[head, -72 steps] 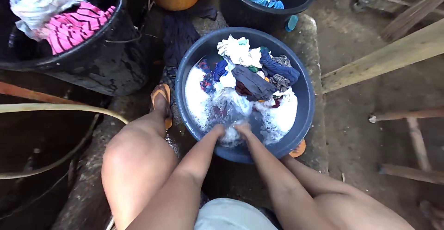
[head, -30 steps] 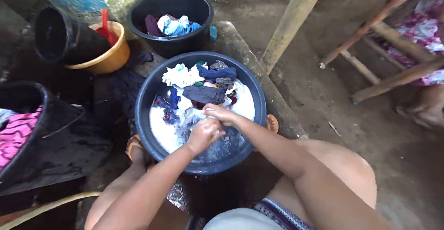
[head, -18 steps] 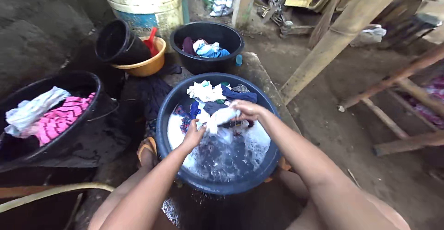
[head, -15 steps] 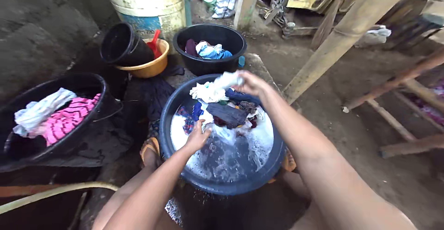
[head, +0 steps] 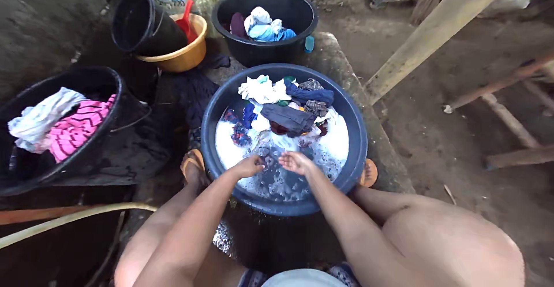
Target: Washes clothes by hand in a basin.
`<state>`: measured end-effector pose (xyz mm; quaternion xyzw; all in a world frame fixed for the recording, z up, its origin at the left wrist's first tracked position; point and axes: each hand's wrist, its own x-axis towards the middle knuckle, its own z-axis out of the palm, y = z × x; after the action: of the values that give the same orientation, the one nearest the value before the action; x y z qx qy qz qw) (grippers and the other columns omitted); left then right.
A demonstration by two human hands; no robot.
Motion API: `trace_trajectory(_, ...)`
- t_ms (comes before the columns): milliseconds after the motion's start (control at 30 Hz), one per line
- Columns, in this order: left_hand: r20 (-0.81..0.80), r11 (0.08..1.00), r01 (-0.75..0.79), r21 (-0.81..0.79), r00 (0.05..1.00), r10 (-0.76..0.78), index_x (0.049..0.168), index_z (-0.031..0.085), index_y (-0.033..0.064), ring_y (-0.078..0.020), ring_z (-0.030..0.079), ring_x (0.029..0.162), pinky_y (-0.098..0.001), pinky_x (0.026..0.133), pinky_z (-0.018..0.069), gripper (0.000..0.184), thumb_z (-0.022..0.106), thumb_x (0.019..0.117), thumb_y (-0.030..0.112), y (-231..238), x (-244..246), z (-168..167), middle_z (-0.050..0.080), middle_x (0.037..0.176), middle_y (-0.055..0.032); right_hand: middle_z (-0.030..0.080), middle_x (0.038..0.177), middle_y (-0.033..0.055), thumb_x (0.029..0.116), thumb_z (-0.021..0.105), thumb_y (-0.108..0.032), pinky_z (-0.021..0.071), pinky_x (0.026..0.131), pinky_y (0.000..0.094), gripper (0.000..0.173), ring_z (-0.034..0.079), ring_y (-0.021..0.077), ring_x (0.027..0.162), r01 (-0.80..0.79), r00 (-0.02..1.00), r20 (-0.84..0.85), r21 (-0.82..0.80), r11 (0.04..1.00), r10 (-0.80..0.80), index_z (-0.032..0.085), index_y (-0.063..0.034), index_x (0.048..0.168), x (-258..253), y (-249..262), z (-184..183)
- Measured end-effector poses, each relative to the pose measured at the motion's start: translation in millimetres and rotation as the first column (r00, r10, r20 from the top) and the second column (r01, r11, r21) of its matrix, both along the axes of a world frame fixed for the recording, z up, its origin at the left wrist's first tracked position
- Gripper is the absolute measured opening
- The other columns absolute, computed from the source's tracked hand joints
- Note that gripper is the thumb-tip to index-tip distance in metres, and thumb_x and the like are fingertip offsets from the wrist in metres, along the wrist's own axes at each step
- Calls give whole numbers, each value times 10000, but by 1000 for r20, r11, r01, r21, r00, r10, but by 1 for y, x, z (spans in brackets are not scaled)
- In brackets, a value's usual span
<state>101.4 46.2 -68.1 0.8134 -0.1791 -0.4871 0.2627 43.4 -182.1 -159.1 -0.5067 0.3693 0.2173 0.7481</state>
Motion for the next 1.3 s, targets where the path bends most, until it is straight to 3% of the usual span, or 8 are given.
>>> trace_trajectory(233,19,972,-91,218,996,89,1476,496,18,-421,503,1378,-621,1135,382,530,532,1062,347,-36,-28,-98,536,1460,-265,559,1034,106,1087,447,-172,473,727,296,266,543,148,836,473,862,-89,-216,854,-499,530,18,1254,-44,-15,-51)
trace_trajectory(333,-34,958,-15,287,999,26,1464,504,8,-442,506,1368,-663,1096,404,548,553,1038,349,-56,-46,-111,535,1460,-270,512,1421,254,1088,494,-182,464,1010,532,447,539,335,1241,461,853,-84,-341,819,-515,427,31,1475,-33,-6,-33)
trace_trajectory(533,-179,992,85,96,982,-67,1353,582,-65,-449,522,1339,-645,1112,376,537,503,1078,390,-62,-33,-126,566,1393,-310,633,1178,191,1129,341,-182,564,837,312,387,673,193,945,0,995,95,-194,981,19,446,88,1384,38,-5,46)
trace_trajectory(667,-115,999,-52,-17,992,50,1381,596,-8,-409,518,1367,-610,1148,370,488,483,1091,367,-58,-24,-143,573,1421,-264,595,1360,239,929,752,-156,474,1052,547,459,589,363,1248,-235,861,-16,-899,369,509,607,8,1333,76,-27,67)
trace_trajectory(767,-81,991,-119,-66,990,114,1364,596,-12,-400,541,1338,-600,1127,395,445,478,1089,317,-59,-21,-146,589,1391,-264,154,1680,277,760,901,-213,119,1161,792,1133,120,505,1549,-421,735,-353,-907,-17,579,209,-175,1656,99,-42,48)
trace_trajectory(900,-103,955,-233,-183,971,217,1378,580,-29,-379,547,1332,-552,1141,394,422,470,1099,267,-55,-11,-128,582,1396,-268,499,1466,321,811,781,1,261,1060,839,810,440,559,1368,-366,689,-364,-921,-132,627,448,-106,1542,121,-53,62)
trace_trajectory(1100,-340,661,-680,-316,732,590,1490,445,12,-294,626,1158,-441,969,507,437,445,1108,225,-58,3,-75,589,1368,-222,602,1245,354,877,735,-49,445,960,729,453,559,563,1196,-117,581,-193,-981,-154,790,654,-78,1321,139,-22,207)
trace_trajectory(1300,-711,155,-908,-389,403,577,1655,44,243,-419,463,1389,-599,1027,480,653,385,1120,396,-74,-3,-22,302,1625,-230,632,1229,283,860,746,-20,448,970,682,423,581,480,1192,138,514,41,-990,-36,857,681,-77,1274,77,-8,326)
